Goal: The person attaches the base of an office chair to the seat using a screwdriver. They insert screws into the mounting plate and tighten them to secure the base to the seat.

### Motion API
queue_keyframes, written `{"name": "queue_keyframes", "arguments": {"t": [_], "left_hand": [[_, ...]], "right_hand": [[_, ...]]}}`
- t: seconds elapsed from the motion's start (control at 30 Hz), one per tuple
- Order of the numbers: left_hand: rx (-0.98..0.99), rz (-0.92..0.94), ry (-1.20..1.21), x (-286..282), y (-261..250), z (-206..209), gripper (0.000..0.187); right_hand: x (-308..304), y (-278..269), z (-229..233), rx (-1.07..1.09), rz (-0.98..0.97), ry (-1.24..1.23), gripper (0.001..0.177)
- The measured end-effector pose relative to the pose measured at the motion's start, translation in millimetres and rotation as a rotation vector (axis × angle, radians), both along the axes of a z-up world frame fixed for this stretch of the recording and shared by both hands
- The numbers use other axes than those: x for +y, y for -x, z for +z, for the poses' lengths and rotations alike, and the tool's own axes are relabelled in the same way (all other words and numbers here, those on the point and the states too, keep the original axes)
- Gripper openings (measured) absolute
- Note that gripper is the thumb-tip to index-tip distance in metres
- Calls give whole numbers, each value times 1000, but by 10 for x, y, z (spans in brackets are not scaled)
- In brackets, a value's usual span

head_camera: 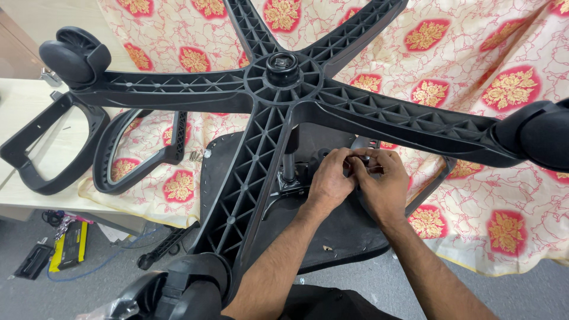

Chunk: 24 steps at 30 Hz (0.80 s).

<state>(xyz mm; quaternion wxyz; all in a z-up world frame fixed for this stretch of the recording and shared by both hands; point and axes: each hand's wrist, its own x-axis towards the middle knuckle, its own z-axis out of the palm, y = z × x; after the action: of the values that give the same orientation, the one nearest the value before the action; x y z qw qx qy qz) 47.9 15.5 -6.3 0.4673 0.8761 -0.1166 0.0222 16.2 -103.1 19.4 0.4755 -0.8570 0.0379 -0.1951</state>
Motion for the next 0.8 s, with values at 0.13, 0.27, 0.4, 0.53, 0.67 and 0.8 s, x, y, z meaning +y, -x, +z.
{"name": "queue_keyframes", "arguments": {"t": [0.13,0.27,0.4,0.53,0.67,0.8], "left_hand": [[-94,-33,92,16,5,-13,44],[-63,2,58,21,17,-10,38],[-57,-4,3,34,34,30,43],[-106,-90,94,22,64,12,50],[-43,-63,143,-59,68,10,41],[-60,56,18,-216,62,-16,33]], "right_hand": [[8,7,13,-153,110,-123,32],[70,68,80,-114,17,-12,34],[137,144,191,117,-140,33,32],[60,138,209,-17,-9,-82,31],[-63,99,175,10,29,-123,32],[-163,74,81,-55,76,-35,27]]}}
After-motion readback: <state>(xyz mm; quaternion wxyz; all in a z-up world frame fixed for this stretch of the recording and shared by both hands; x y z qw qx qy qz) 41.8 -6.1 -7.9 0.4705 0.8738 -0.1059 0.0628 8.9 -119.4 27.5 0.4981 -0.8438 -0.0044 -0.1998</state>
